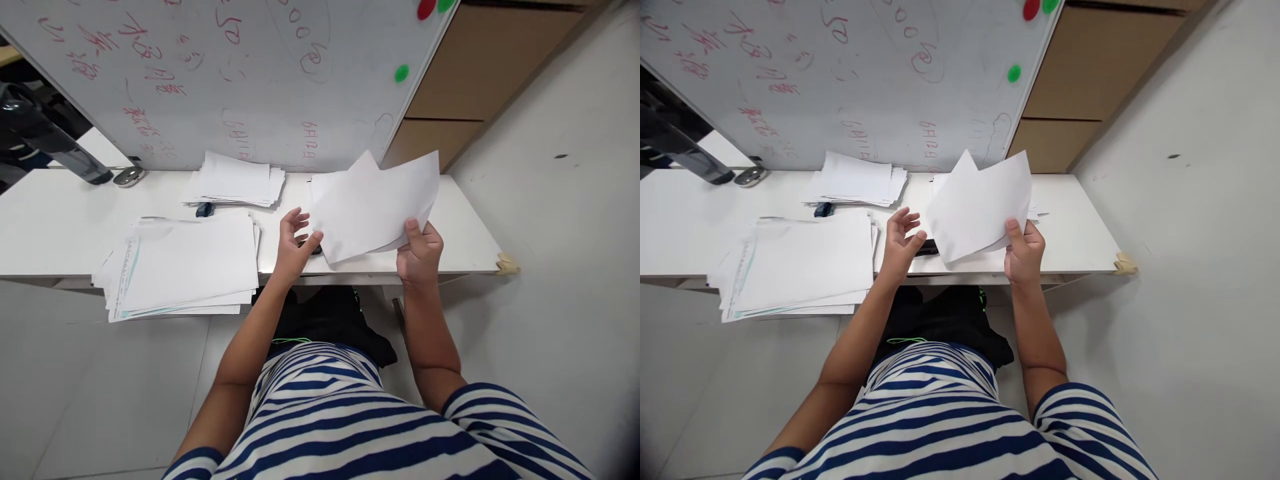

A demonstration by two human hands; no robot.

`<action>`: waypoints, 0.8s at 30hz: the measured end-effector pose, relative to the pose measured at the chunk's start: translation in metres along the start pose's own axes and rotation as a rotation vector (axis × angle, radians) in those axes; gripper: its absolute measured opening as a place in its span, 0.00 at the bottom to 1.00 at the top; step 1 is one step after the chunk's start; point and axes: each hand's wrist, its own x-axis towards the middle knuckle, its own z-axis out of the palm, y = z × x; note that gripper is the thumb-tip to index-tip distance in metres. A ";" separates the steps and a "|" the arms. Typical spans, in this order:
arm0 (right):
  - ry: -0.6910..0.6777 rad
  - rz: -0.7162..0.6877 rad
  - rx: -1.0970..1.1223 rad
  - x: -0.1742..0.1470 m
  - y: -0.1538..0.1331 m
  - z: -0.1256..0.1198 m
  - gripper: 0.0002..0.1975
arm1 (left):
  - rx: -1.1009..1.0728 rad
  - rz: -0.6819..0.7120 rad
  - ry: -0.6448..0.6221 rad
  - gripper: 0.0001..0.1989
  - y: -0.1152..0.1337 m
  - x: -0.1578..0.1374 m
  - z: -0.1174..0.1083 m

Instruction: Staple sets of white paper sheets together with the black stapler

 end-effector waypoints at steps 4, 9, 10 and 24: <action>0.007 0.038 0.022 -0.007 -0.005 0.009 0.17 | 0.141 0.135 -0.121 0.27 0.033 -0.006 0.014; -0.054 0.195 0.107 -0.026 -0.011 0.024 0.13 | 0.045 0.213 -0.187 0.26 0.057 -0.013 0.052; -0.058 0.223 0.127 -0.030 -0.012 0.026 0.12 | 0.034 0.199 -0.169 0.25 0.057 -0.013 0.058; -0.063 0.282 0.153 -0.045 -0.018 0.024 0.15 | 0.283 0.413 -0.063 0.23 0.046 -0.016 0.066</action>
